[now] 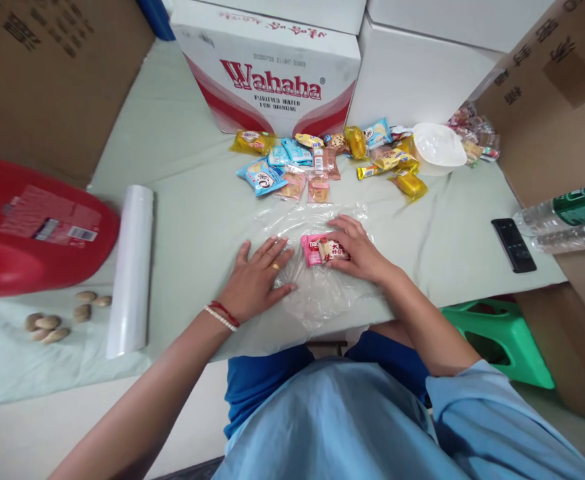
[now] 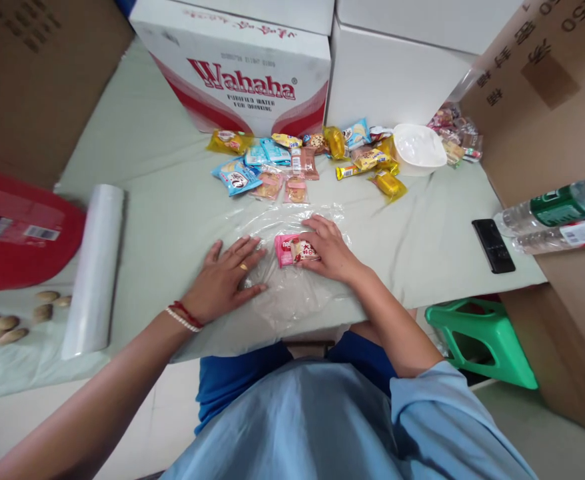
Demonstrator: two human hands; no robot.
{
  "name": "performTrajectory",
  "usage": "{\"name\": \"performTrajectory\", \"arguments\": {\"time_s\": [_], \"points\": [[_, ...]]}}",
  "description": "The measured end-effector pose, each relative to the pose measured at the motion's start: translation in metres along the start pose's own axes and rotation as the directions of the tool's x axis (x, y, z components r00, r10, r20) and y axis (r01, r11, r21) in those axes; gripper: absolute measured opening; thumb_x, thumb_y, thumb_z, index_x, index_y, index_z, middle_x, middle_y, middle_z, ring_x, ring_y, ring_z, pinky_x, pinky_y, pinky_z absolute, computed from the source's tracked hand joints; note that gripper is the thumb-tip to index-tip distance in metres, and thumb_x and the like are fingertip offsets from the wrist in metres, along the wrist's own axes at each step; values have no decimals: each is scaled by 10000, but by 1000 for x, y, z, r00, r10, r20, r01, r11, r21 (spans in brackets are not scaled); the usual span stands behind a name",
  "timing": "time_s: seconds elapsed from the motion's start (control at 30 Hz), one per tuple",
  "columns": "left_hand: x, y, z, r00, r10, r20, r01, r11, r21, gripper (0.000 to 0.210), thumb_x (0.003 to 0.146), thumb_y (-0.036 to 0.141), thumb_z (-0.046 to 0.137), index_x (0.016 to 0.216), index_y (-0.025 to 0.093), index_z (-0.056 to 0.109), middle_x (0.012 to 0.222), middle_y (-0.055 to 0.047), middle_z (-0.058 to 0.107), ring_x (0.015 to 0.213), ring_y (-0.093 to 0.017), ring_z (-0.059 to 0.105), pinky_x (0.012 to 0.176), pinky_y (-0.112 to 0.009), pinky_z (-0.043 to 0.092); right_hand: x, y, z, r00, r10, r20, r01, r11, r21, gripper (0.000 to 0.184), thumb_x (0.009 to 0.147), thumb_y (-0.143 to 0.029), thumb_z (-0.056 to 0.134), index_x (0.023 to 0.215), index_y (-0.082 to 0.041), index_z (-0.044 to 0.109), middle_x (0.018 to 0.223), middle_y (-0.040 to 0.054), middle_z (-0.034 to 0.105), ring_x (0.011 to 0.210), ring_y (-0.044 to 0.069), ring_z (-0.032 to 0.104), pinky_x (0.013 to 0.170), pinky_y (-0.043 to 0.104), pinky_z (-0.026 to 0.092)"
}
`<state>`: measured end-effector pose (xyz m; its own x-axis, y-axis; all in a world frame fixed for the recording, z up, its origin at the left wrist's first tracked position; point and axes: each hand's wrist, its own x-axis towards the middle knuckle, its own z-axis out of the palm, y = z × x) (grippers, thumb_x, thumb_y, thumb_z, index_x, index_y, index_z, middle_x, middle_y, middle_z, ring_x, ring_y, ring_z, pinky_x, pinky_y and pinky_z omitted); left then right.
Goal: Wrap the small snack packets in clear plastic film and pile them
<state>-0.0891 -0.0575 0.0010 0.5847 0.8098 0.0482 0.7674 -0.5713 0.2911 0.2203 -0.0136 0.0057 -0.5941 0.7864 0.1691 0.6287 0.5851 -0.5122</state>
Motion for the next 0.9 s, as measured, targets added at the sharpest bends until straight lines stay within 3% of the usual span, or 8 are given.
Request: {"name": "performTrajectory", "arguments": {"time_s": [0.13,0.27,0.4,0.5,0.57,0.67,0.8,0.9], "points": [[-9,-9,-4,999,-32,34,32,999,-17,710,986,539,553,1602,218,405,1697,-187,353,1568,-399,342,1226,-770,199,8,0,3,999,17,29,-16,1000,-16,621,913,-653,698,1378,-245,636,1592,168,469,1567,387,279,1262,624,262],[-15,-16,-13,994,-43,-97,41,999,-23,654,993,443,553,1592,219,416,1695,-199,353,1572,-398,336,1242,-737,212,-3,-7,-13,999,23,27,-22,1000,-16,711,917,-642,699,1493,-255,544,1635,181,412,1564,399,288,1255,653,273],[-29,-8,-23,968,129,-214,-133,991,-5,618,978,181,513,1572,330,431,1667,-105,438,1600,-326,300,1300,-678,100,-48,-21,-39,1000,2,23,-4,997,82,778,932,-599,706,1595,-313,416,1648,164,391,1533,356,367,1232,598,373],[-40,-2,-24,945,307,-116,-322,936,-141,666,949,162,518,1586,321,401,1614,-85,516,1558,-287,390,1326,-611,115,-89,-28,-42,997,9,71,-16,995,102,812,902,-567,760,1597,-314,423,1646,158,403,1526,354,385,1230,585,396],[-45,-3,-19,940,339,-33,-336,909,-246,660,950,298,594,1582,246,409,1625,-142,488,1523,-312,441,1321,-596,175,-110,-28,-35,998,52,18,-53,995,79,548,974,-465,699,1482,-311,566,1569,147,507,1471,336,459,1195,581,438],[-48,-8,-11,955,296,35,-272,914,-303,517,944,435,662,1408,219,591,1621,-167,485,1494,-334,475,1306,-608,218,-121,-26,-26,986,112,-124,-97,988,116,212,1049,-339,570,1183,-297,729,1336,117,680,1331,294,587,1117,550,505],[-42,-12,-10,987,158,5,-140,890,-435,216,1031,306,494,1012,246,701,1403,-89,694,1371,-246,605,1277,-539,320,-101,-25,-38,971,207,-115,-166,941,295,208,1045,-404,571,1071,-279,735,1138,85,748,1118,256,694,1009,467,558],[-32,-13,-17,999,-38,-25,15,795,-607,208,1021,368,506,1030,245,673,1223,-88,765,1203,-237,698,1162,-469,473,-72,-19,-54,940,332,-77,-283,885,369,297,1001,-515,607,989,-245,731,961,59,735,883,220,686,846,384,555]]}}
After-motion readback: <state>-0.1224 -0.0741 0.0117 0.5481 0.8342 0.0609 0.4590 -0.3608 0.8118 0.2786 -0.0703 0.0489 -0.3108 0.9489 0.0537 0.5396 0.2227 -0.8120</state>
